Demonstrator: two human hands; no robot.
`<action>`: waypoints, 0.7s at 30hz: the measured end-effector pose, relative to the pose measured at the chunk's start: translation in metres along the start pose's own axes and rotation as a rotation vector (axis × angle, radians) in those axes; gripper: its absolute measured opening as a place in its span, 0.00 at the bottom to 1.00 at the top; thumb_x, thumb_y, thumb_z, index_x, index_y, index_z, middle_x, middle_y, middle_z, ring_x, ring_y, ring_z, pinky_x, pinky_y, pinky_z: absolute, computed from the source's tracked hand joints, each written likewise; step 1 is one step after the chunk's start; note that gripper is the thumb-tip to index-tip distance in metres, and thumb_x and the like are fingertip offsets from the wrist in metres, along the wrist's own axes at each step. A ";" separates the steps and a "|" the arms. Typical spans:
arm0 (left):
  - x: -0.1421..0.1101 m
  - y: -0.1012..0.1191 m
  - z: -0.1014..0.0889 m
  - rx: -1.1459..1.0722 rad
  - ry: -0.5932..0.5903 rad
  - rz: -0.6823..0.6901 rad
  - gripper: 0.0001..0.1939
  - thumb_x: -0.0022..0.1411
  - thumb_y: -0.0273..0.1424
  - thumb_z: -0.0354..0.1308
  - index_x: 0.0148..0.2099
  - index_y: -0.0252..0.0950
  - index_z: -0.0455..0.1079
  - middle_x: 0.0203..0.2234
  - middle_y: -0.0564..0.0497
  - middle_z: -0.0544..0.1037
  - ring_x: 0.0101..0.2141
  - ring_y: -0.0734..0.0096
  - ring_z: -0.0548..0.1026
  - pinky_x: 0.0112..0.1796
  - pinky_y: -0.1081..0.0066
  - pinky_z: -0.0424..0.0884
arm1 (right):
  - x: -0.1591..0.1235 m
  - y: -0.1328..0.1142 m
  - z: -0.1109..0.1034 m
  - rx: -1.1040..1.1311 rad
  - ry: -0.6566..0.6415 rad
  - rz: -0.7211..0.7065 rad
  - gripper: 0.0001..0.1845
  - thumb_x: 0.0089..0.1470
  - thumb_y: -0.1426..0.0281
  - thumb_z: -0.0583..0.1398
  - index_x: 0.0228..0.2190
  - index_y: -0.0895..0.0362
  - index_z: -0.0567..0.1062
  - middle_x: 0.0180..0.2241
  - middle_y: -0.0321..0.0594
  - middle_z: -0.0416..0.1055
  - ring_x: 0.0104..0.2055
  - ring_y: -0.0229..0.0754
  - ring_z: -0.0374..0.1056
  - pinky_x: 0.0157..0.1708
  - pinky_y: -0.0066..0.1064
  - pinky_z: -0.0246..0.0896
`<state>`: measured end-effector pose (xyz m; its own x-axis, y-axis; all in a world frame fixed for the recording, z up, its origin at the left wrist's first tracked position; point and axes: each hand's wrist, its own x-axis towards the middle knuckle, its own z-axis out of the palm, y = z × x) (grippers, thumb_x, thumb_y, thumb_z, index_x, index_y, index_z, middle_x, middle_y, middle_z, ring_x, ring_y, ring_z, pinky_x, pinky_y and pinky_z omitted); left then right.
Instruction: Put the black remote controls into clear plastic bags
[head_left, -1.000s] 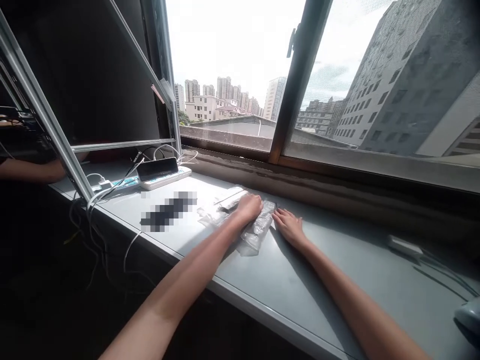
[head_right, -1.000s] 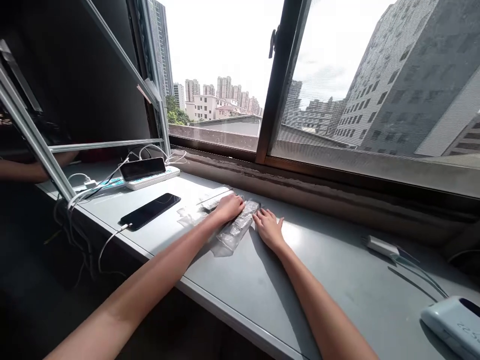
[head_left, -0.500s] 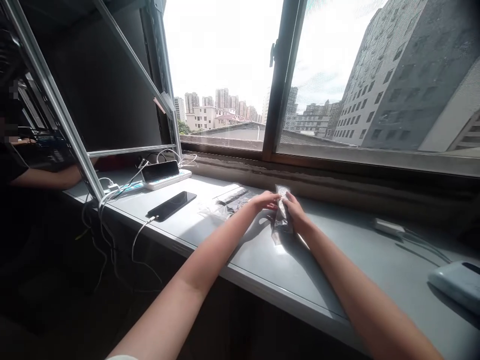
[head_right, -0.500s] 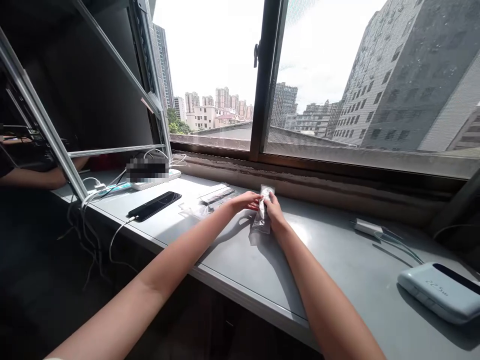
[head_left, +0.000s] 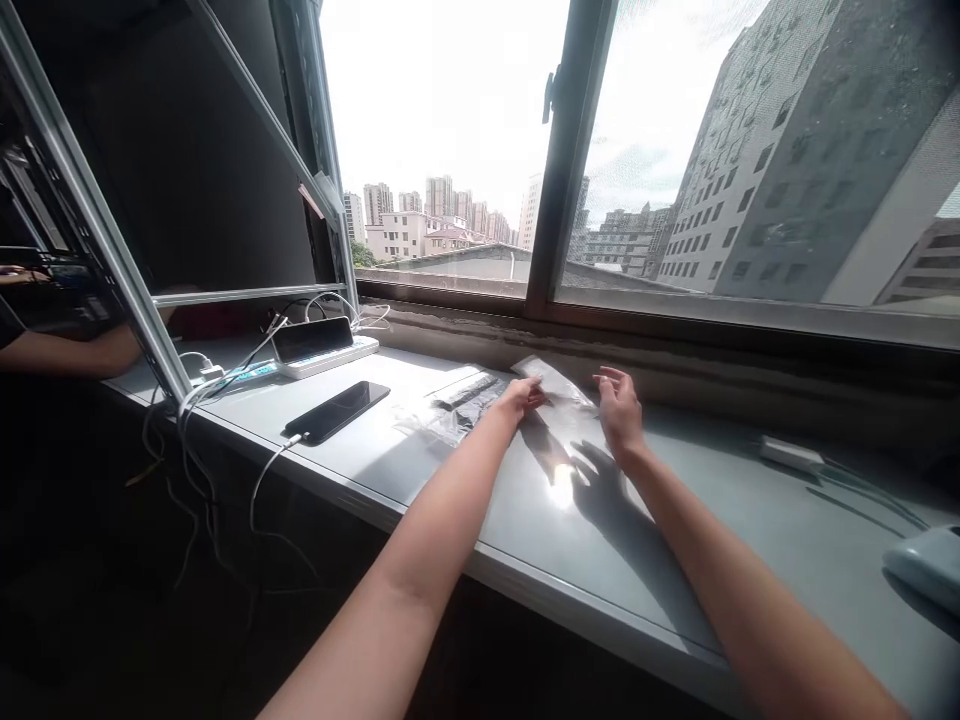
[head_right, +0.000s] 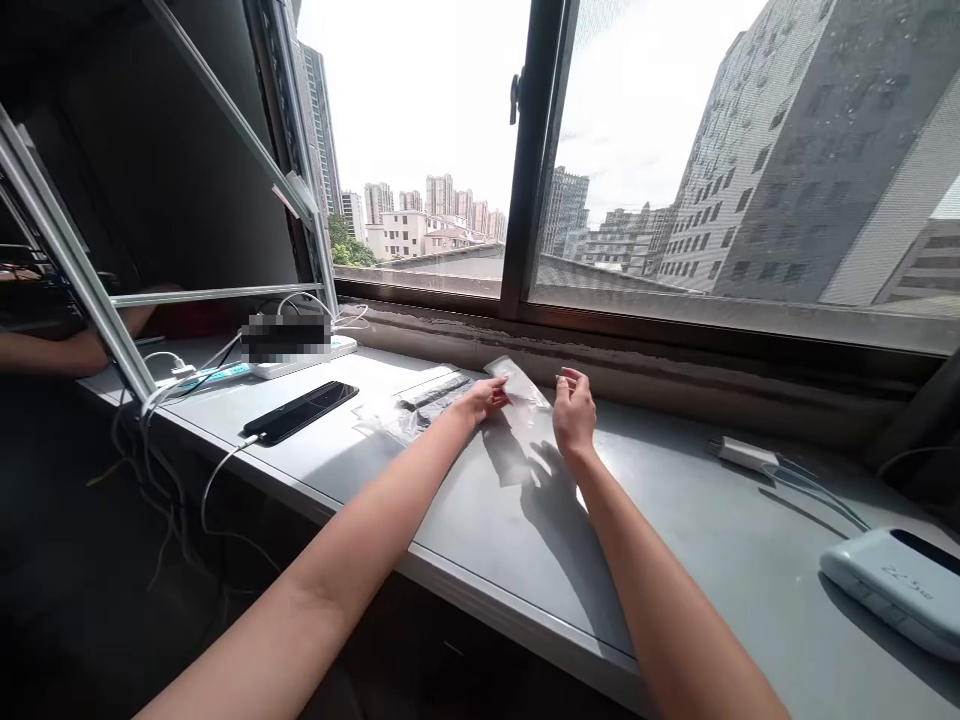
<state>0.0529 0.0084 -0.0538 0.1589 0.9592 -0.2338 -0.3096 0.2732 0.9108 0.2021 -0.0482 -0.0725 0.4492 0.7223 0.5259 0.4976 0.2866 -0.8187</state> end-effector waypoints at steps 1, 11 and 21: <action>0.001 0.003 -0.002 -0.035 0.036 0.005 0.07 0.69 0.27 0.54 0.41 0.28 0.72 0.23 0.52 0.72 0.23 0.80 0.71 0.31 0.80 0.73 | -0.007 -0.005 -0.006 -0.070 0.044 -0.073 0.19 0.58 0.60 0.48 0.45 0.54 0.71 0.46 0.49 0.75 0.48 0.52 0.69 0.52 0.46 0.60; -0.001 0.008 -0.006 -0.008 -0.017 -0.026 0.07 0.69 0.27 0.53 0.43 0.30 0.71 0.27 0.50 0.73 0.32 0.73 0.78 0.34 0.78 0.75 | -0.032 -0.032 -0.026 -0.555 0.056 -0.584 0.15 0.63 0.64 0.53 0.33 0.54 0.79 0.43 0.46 0.73 0.44 0.52 0.64 0.49 0.45 0.51; 0.000 0.002 -0.001 -0.061 -0.098 -0.011 0.06 0.67 0.24 0.53 0.41 0.29 0.71 0.25 0.48 0.74 0.35 0.70 0.78 0.40 0.77 0.74 | -0.024 -0.027 -0.029 -0.653 0.166 -0.944 0.12 0.62 0.67 0.56 0.31 0.51 0.80 0.51 0.42 0.71 0.53 0.53 0.61 0.54 0.47 0.45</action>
<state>0.0513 0.0088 -0.0528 0.2526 0.9453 -0.2064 -0.3633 0.2904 0.8853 0.1990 -0.0913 -0.0565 -0.2375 0.2886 0.9275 0.9532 0.2531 0.1653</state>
